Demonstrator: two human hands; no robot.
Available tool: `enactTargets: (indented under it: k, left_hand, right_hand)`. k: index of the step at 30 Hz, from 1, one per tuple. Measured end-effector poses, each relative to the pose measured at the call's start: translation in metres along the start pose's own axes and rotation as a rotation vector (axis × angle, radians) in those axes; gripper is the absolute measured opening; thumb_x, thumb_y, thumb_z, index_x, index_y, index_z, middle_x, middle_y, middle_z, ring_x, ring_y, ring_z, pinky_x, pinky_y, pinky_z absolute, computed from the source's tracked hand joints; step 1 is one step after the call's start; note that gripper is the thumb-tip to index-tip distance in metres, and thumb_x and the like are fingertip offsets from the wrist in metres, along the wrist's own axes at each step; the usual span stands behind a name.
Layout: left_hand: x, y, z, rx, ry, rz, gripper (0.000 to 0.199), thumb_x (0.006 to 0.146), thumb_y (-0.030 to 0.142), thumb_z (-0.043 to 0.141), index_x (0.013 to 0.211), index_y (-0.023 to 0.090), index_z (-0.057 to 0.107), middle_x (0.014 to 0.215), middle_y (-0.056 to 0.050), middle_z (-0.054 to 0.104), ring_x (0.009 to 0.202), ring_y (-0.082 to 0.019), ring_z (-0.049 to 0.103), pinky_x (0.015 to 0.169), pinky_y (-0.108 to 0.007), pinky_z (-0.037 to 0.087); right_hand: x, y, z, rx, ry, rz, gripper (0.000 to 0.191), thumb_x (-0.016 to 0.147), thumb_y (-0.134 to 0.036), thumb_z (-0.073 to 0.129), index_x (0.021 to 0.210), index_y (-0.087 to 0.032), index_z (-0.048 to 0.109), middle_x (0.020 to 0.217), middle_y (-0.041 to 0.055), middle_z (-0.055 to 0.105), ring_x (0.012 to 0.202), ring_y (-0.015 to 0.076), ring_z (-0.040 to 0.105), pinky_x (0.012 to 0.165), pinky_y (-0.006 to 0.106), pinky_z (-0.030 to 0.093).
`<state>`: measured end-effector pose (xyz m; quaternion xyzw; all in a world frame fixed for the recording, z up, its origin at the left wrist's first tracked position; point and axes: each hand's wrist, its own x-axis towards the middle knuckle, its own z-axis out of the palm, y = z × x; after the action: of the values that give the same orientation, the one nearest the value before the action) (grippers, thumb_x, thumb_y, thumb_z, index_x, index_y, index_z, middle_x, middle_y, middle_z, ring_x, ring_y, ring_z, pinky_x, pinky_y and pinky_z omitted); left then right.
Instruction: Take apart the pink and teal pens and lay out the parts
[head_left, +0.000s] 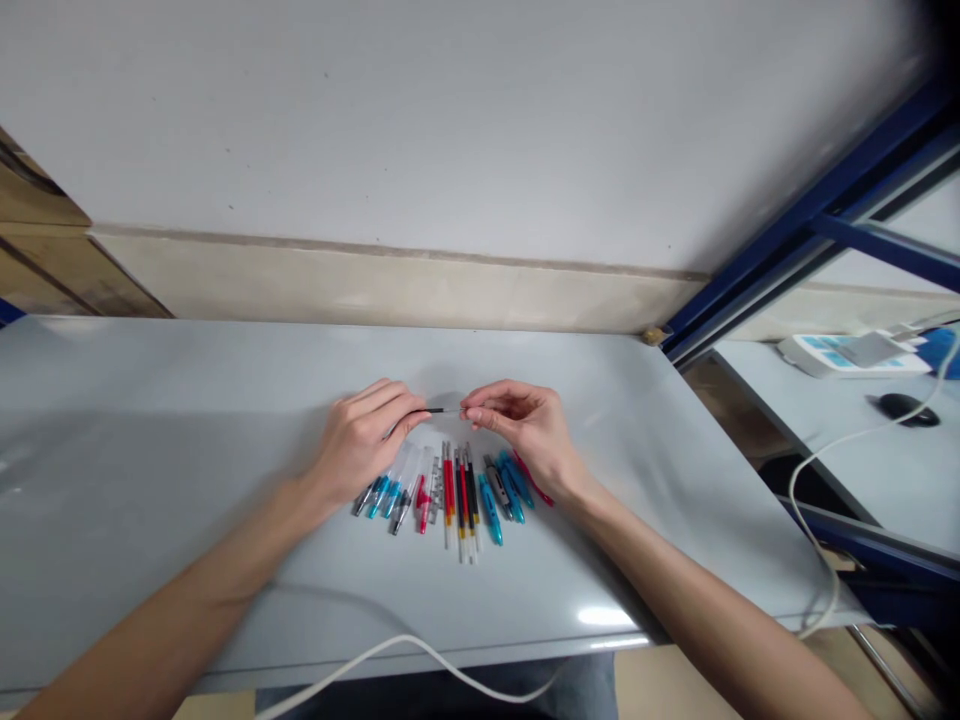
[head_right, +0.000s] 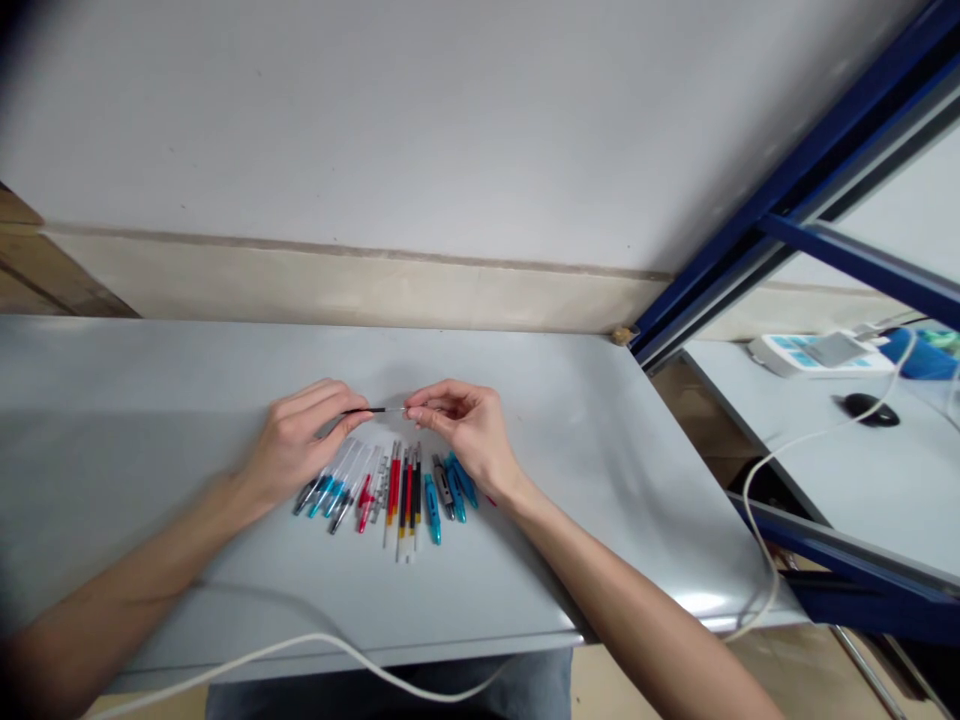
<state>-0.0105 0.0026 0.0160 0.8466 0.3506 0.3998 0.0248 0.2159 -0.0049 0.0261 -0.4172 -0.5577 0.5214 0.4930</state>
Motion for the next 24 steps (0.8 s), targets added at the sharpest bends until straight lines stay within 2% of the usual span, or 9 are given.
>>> enactTargets:
  k: [4, 8, 11, 15, 17, 19, 21, 23, 24]
  left_hand:
    - [-0.001, 0.002, 0.001, 0.032, -0.041, 0.009, 0.017, 0.103, 0.021, 0.055, 0.089, 0.017, 0.064, 0.081, -0.002, 0.065, 0.075, -0.015, 0.058, 0.068, -0.028, 0.044]
    - [-0.002, 0.010, 0.005, 0.117, -0.111, 0.037, 0.017, 0.104, 0.024, 0.052, 0.096, 0.018, 0.065, 0.087, -0.003, 0.066, 0.080, -0.016, 0.061, 0.070, -0.028, 0.045]
    - [-0.003, 0.018, 0.008, 0.180, -0.156, 0.055, 0.022, 0.106, 0.032, 0.050, 0.097, 0.019, 0.065, 0.086, -0.002, 0.066, 0.074, -0.015, 0.061, 0.062, -0.028, 0.041]
    - [-0.004, 0.021, 0.010, 0.087, -0.175, 0.053, 0.033, 0.107, 0.033, 0.047, 0.083, 0.018, 0.065, 0.073, 0.001, 0.063, 0.063, -0.012, 0.057, 0.056, -0.026, 0.037]
    - [-0.005, 0.019, 0.012, 0.010, -0.176, 0.020, 0.035, 0.107, 0.030, 0.047, 0.080, 0.018, 0.066, 0.070, 0.002, 0.064, 0.060, -0.011, 0.058, 0.056, -0.025, 0.039]
    - [-0.006, 0.016, 0.013, -0.024, -0.167, -0.014, 0.033, 0.107, 0.030, 0.048, 0.084, 0.019, 0.070, 0.073, 0.001, 0.069, 0.062, -0.011, 0.062, 0.059, -0.025, 0.043]
    - [-0.006, 0.012, 0.012, -0.018, -0.142, -0.033, 0.028, 0.106, 0.032, 0.051, 0.095, 0.021, 0.074, 0.082, 0.000, 0.075, 0.067, -0.013, 0.068, 0.063, -0.025, 0.049]
    - [-0.006, 0.009, 0.011, 0.001, -0.110, -0.046, 0.024, 0.105, 0.033, 0.053, 0.109, 0.023, 0.074, 0.095, -0.001, 0.079, 0.073, -0.015, 0.073, 0.067, -0.027, 0.053]
    - [-0.006, 0.008, 0.010, 0.008, -0.102, -0.045, 0.024, 0.105, 0.032, 0.053, 0.115, 0.023, 0.073, 0.100, -0.002, 0.079, 0.076, -0.016, 0.074, 0.068, -0.027, 0.055]
  right_hand:
    - [-0.002, 0.003, 0.001, -0.104, -0.013, -0.061, 0.015, 0.082, -0.030, 0.080, 0.091, -0.018, 0.076, 0.085, 0.0055, 0.076, 0.078, 0.0188, 0.070, 0.076, 0.034, 0.058]
    - [-0.008, 0.008, 0.004, -0.270, -0.049, -0.172, 0.033, 0.091, -0.031, 0.072, 0.123, -0.023, 0.066, 0.084, 0.0024, 0.074, 0.074, 0.0182, 0.071, 0.071, 0.032, 0.058]
    - [-0.012, 0.007, 0.007, -0.356, -0.118, -0.222, 0.038, 0.098, -0.033, 0.063, 0.135, -0.024, 0.057, 0.078, -0.0003, 0.072, 0.062, 0.0150, 0.067, 0.065, 0.029, 0.056]
    - [-0.008, -0.009, 0.004, -0.383, -0.291, -0.248, 0.040, 0.099, -0.038, 0.063, 0.136, -0.024, 0.057, 0.074, -0.0019, 0.071, 0.060, 0.0139, 0.064, 0.066, 0.028, 0.055]
    - [-0.006, -0.021, -0.007, -0.417, -0.380, -0.223, 0.044, 0.099, -0.041, 0.063, 0.139, -0.025, 0.057, 0.079, -0.0004, 0.074, 0.067, 0.0155, 0.068, 0.072, 0.029, 0.056]
    - [-0.008, -0.031, -0.027, -0.452, -0.393, -0.162, 0.046, 0.099, -0.043, 0.062, 0.142, -0.026, 0.055, 0.088, 0.0021, 0.076, 0.074, 0.0173, 0.071, 0.077, 0.032, 0.057]
    - [-0.016, -0.035, -0.052, -0.525, -0.402, -0.121, 0.044, 0.097, -0.042, 0.066, 0.138, -0.028, 0.059, 0.109, 0.0068, 0.075, 0.097, 0.0220, 0.072, 0.086, 0.036, 0.057]
    - [-0.029, -0.034, -0.077, -0.609, -0.459, -0.058, 0.061, 0.087, -0.040, 0.078, 0.143, -0.033, 0.055, 0.142, 0.0085, 0.060, 0.129, 0.0289, 0.058, 0.106, 0.046, 0.049]
    - [-0.036, -0.031, -0.088, -0.634, -0.485, -0.020, 0.074, 0.083, -0.039, 0.082, 0.149, -0.036, 0.049, 0.152, 0.0077, 0.052, 0.139, 0.0312, 0.049, 0.114, 0.050, 0.043]
